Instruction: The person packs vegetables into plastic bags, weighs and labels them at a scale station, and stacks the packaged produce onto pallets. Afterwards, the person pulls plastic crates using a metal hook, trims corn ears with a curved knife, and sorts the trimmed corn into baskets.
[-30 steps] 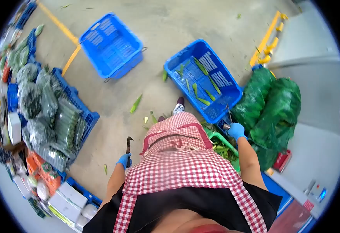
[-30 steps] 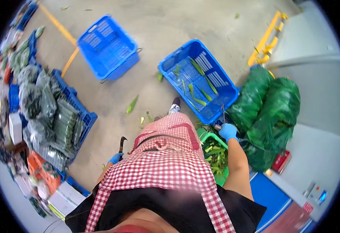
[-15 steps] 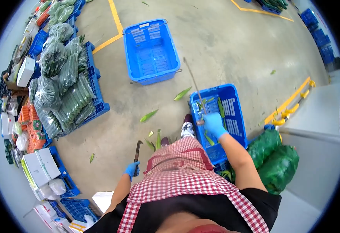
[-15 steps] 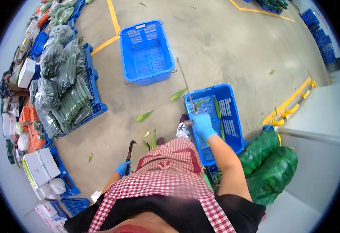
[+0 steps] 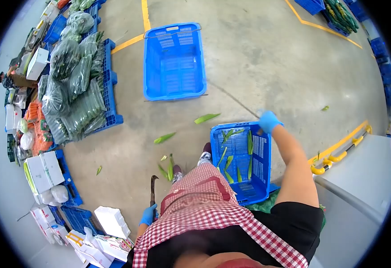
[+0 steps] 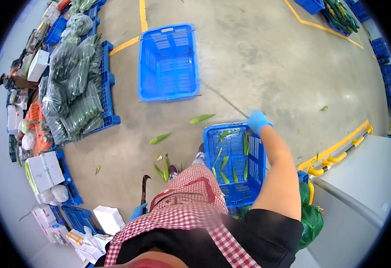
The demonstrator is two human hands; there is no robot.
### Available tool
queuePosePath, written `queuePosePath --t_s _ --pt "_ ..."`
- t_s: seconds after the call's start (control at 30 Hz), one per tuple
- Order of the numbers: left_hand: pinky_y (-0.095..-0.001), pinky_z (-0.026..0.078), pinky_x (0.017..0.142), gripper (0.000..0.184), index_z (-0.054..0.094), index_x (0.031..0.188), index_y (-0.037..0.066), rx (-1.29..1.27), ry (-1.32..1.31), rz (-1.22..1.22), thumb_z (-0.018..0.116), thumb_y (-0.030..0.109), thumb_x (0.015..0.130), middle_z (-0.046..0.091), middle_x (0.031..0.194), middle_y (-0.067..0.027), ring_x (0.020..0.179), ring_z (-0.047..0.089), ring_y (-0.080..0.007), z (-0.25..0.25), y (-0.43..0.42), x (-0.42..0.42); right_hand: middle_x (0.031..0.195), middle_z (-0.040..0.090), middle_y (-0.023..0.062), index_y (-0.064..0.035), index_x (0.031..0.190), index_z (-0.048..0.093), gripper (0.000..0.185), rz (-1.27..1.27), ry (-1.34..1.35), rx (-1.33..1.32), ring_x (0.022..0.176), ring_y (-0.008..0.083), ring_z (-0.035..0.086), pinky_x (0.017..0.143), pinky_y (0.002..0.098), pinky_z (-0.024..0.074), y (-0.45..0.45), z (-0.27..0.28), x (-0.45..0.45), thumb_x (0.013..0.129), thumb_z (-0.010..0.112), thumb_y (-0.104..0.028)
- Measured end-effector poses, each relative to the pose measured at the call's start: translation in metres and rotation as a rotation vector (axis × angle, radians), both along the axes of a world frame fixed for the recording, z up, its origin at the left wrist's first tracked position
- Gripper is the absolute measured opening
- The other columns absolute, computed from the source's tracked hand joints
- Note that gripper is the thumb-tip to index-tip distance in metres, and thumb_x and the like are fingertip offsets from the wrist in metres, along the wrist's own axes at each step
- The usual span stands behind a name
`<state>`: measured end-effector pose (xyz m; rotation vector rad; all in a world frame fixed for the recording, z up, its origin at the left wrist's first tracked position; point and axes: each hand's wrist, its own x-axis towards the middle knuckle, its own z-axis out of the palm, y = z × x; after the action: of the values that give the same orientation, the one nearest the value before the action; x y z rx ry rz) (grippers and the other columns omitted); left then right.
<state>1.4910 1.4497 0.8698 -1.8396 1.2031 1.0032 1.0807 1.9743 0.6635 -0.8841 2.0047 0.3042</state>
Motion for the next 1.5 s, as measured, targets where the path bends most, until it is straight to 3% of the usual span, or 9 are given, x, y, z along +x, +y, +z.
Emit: queuePosePath --t_s 0.1,0.17,0.33,0.43,0.57,0.83,1.17,1.3,1.5 --pt "-0.0328 0.037 0.034 0.032 0.046 0.061 0.008 0.015 0.028 -0.061 0.059 0.031 0.079 0.045 0.046 -0.0058 0.036 0.044 -0.0201 -0.027 -0.005 -0.009 0.086 0.064 0.0117 -0.0098 0.086 0.067 0.026 -0.244 0.067 0.155 0.080 0.0311 0.062 0.068 0.0379 0.0498 0.108 0.011 0.030 0.072 0.062 -0.031" --pt "-0.0325 0.036 0.034 0.032 0.045 0.059 0.010 0.053 0.062 -0.084 0.059 0.032 0.079 0.044 0.046 -0.0051 0.036 0.043 -0.0195 -0.041 -0.005 -0.027 0.077 0.063 0.0160 -0.0106 0.079 0.067 0.016 -0.721 0.278 0.084 0.073 0.0306 0.061 0.064 0.0394 0.0485 0.161 0.040 0.040 0.070 0.056 -0.019" --pt "-0.0312 0.035 0.035 0.032 0.046 0.061 0.011 0.040 0.089 -0.180 0.059 0.034 0.079 0.044 0.047 -0.0043 0.036 0.043 -0.0177 -0.050 0.005 -0.097 0.074 0.062 0.0174 -0.0106 0.077 0.065 0.015 -0.870 0.429 0.070 0.068 0.0333 0.060 0.062 0.0423 0.0476 0.191 0.092 0.073 0.066 0.055 -0.015" --pt "-0.0309 0.036 0.036 0.030 0.048 0.065 0.010 0.007 0.039 -0.314 0.059 0.033 0.079 0.047 0.050 -0.0048 0.038 0.044 -0.0170 -0.050 0.010 -0.128 0.070 0.061 0.0148 -0.0142 0.079 0.065 0.017 -0.669 0.283 -0.185 0.064 0.0321 0.060 0.057 0.0418 0.0469 0.122 0.081 0.086 0.066 0.056 -0.017" --pt "-0.0300 0.037 0.037 0.029 0.048 0.069 0.008 -0.034 0.138 -0.401 0.059 0.034 0.079 0.049 0.052 -0.0050 0.039 0.045 -0.0159 -0.027 0.034 -0.152 0.070 0.062 0.0116 -0.0127 0.073 0.065 0.031 -0.438 0.160 -0.602 0.064 0.0285 0.061 0.057 0.0412 0.0470 -0.045 0.062 0.073 0.071 0.061 -0.043" --pt "-0.0289 0.038 0.037 0.031 0.050 0.070 0.006 -0.248 0.182 -0.244 0.059 0.033 0.080 0.048 0.051 -0.0057 0.038 0.046 -0.0161 0.022 0.026 -0.046 0.083 0.063 0.0165 -0.0112 0.085 0.066 0.023 -0.373 -0.181 -0.693 0.076 0.0327 0.061 0.067 0.0416 0.0485 -0.250 0.009 0.018 0.066 0.053 -0.019" --pt "-0.0313 0.036 0.037 0.031 0.048 0.065 0.007 -0.210 -0.095 0.148 0.058 0.032 0.079 0.046 0.049 -0.0051 0.039 0.044 -0.0165 0.026 0.043 0.121 0.087 0.062 0.0176 -0.0091 0.085 0.066 0.024 -0.231 -0.252 -0.409 0.081 0.0343 0.059 0.070 0.0404 0.0481 -0.092 0.020 -0.071 0.068 0.056 -0.023" --pt "-0.0320 0.035 0.037 0.032 0.047 0.063 0.008 -0.222 -0.047 0.102 0.058 0.033 0.079 0.045 0.049 -0.0045 0.038 0.043 -0.0167 0.019 0.038 0.090 0.085 0.064 0.0132 -0.0133 0.082 0.067 0.020 -0.109 -0.128 -0.237 0.079 0.0312 0.060 0.069 0.0394 0.0487 0.003 0.011 -0.051 0.068 0.057 -0.024" --pt "-0.0330 0.034 0.035 0.033 0.045 0.061 0.010 -0.277 0.158 0.022 0.059 0.035 0.078 0.044 0.047 -0.0038 0.036 0.041 -0.0169 0.008 -0.013 -0.002 0.085 0.064 0.0110 -0.0137 0.082 0.067 0.018 -0.406 -0.033 0.039 0.080 0.0288 0.061 0.070 0.0378 0.0493 0.098 -0.001 0.051 0.069 0.059 -0.024"
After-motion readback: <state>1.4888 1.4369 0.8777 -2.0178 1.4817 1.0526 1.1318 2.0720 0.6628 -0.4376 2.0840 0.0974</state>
